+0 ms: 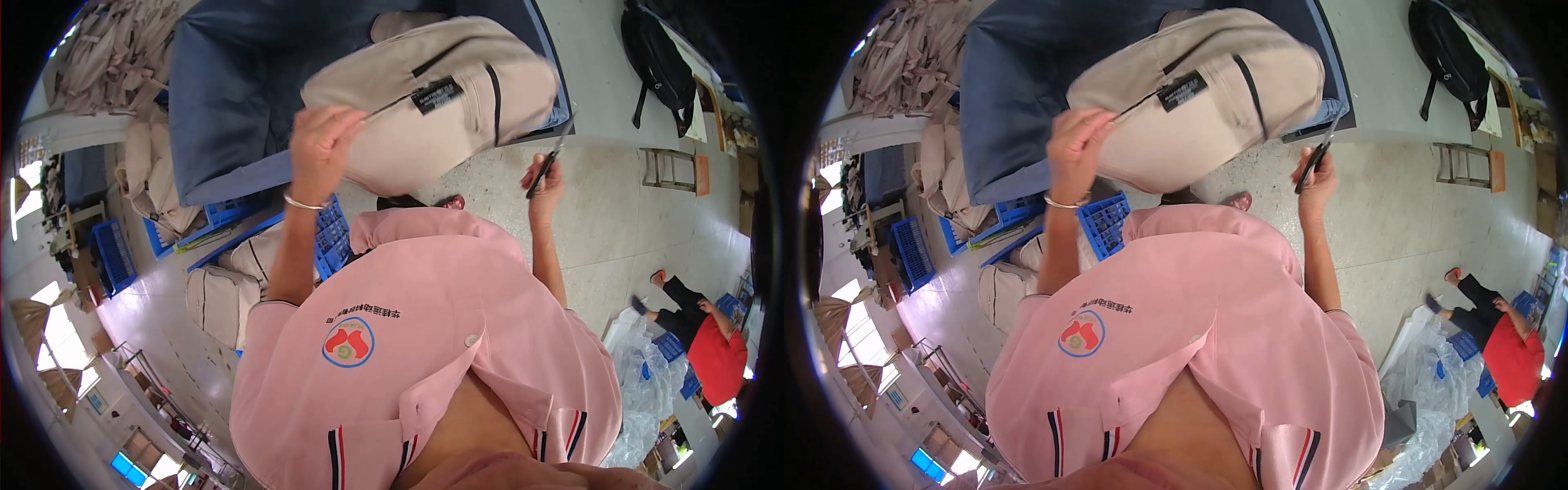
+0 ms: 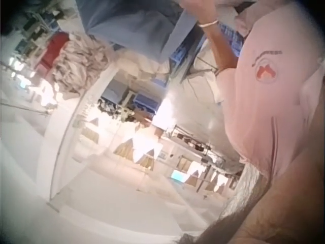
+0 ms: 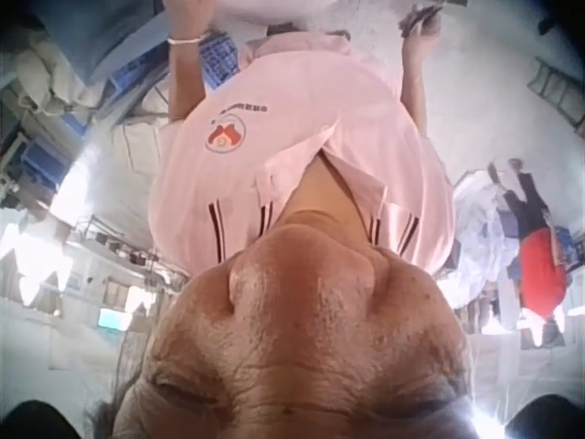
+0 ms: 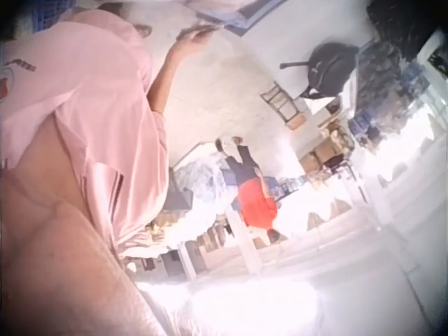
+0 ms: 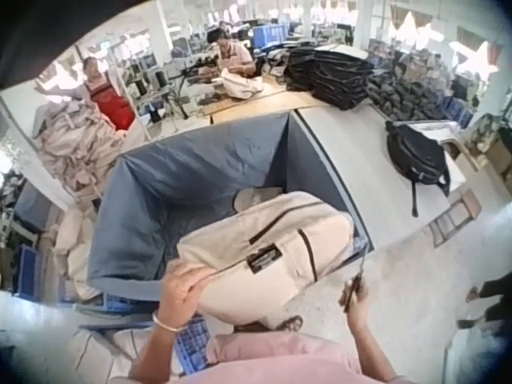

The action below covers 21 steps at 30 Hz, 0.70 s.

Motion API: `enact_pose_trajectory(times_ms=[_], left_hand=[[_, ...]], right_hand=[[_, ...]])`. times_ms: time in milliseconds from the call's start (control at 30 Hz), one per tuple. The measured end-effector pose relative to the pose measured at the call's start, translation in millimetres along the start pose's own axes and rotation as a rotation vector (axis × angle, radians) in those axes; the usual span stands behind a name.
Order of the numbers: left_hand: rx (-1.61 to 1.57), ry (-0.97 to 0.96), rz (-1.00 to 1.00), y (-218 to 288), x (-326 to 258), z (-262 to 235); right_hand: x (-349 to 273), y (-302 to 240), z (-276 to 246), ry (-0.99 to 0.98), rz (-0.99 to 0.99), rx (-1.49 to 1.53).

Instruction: The recorder is sorting finished beige backpacks from a large bin, inspecting them, and using scissors to trim excess threads before placing them into blue crates.

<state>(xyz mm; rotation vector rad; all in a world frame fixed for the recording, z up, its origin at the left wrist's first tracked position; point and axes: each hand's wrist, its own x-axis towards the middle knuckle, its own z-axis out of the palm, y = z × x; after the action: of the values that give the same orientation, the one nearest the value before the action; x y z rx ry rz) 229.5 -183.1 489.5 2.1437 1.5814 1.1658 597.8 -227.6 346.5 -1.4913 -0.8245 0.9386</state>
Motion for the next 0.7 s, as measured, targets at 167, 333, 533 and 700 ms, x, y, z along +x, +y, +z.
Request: enact_pose_trajectory(times_ms=[167,333,533,700], left_hand=[[0.313,-0.135,0.353,-7.9,52.7,-24.2],[0.238,-0.303,0.336,-45.3,68.2,18.0],[0.175,-0.344,0.333,-59.9,79.6,31.7],[0.144,-0.375,0.334,-68.5,74.7,32.4]], right_hand=[[13.7,-88.4,7.6,-0.141,-0.457,-0.481],[14.2,-110.4,50.3,-0.656,-0.590,-0.787],[46.1,-93.3,64.9,-0.709,-0.491,-0.847],[67.9,-106.9,82.3,-0.804,-0.704,-0.990]])
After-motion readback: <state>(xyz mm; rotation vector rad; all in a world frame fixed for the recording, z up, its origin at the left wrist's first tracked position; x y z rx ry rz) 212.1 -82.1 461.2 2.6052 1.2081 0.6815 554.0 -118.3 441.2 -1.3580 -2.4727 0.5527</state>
